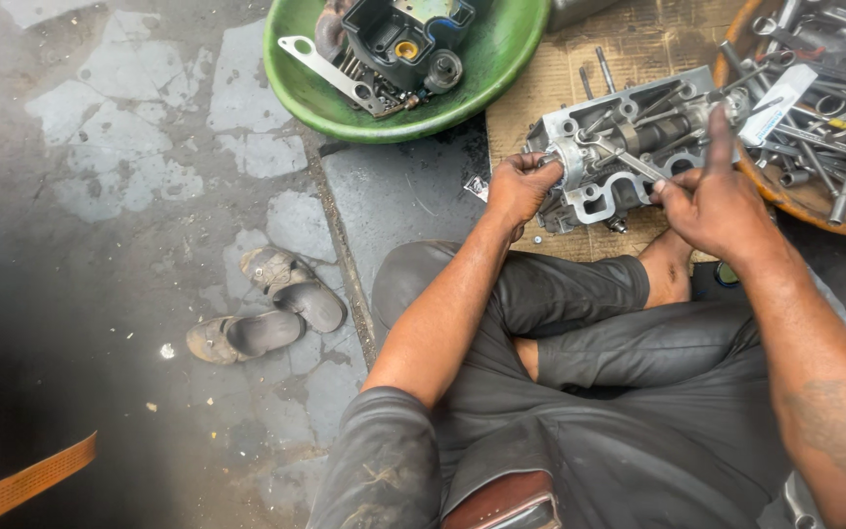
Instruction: The person sits on the floor and uses a wrench to tighten bolts on a disassembled engine block. They then apply a blue sealant to a small metal gasket and place it onto the engine.
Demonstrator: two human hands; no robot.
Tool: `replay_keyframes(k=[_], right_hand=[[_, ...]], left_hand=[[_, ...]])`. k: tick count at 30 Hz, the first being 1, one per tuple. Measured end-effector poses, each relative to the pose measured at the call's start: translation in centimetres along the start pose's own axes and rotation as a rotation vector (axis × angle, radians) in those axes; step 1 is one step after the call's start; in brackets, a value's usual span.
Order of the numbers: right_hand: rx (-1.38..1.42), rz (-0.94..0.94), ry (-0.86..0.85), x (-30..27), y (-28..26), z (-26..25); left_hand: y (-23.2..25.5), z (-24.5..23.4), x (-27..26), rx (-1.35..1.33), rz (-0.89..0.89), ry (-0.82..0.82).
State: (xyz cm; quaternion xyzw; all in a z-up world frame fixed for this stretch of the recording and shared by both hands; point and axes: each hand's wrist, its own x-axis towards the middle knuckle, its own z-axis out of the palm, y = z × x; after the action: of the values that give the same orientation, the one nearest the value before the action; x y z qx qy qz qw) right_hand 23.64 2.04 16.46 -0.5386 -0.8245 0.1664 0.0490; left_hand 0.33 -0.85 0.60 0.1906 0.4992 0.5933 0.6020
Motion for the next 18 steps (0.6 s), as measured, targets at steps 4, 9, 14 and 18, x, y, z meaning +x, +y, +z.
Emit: replay_keyframes(k=[4,9,14,18], right_hand=[[-0.271,-0.059,0.009,-0.9,0.8,0.2],[-0.085,0.008,0.182,-3.7,0.4,3.0],[-0.033,0.016,0.291,-4.5,-0.8,4.8],[-0.065,0.096,0.283,-4.5,-1.6,4.8]], left_hand=[[-0.3,0.2,0.1,-0.078,-0.013,-0.009],[-0.7,-0.1,0.2,-0.016,0.018,0.017],[-0.2,0.1,0.4,-0.072,-0.004,-0.013],[0.3,0.2,0.0,-0.01,-0.003,0.011]])
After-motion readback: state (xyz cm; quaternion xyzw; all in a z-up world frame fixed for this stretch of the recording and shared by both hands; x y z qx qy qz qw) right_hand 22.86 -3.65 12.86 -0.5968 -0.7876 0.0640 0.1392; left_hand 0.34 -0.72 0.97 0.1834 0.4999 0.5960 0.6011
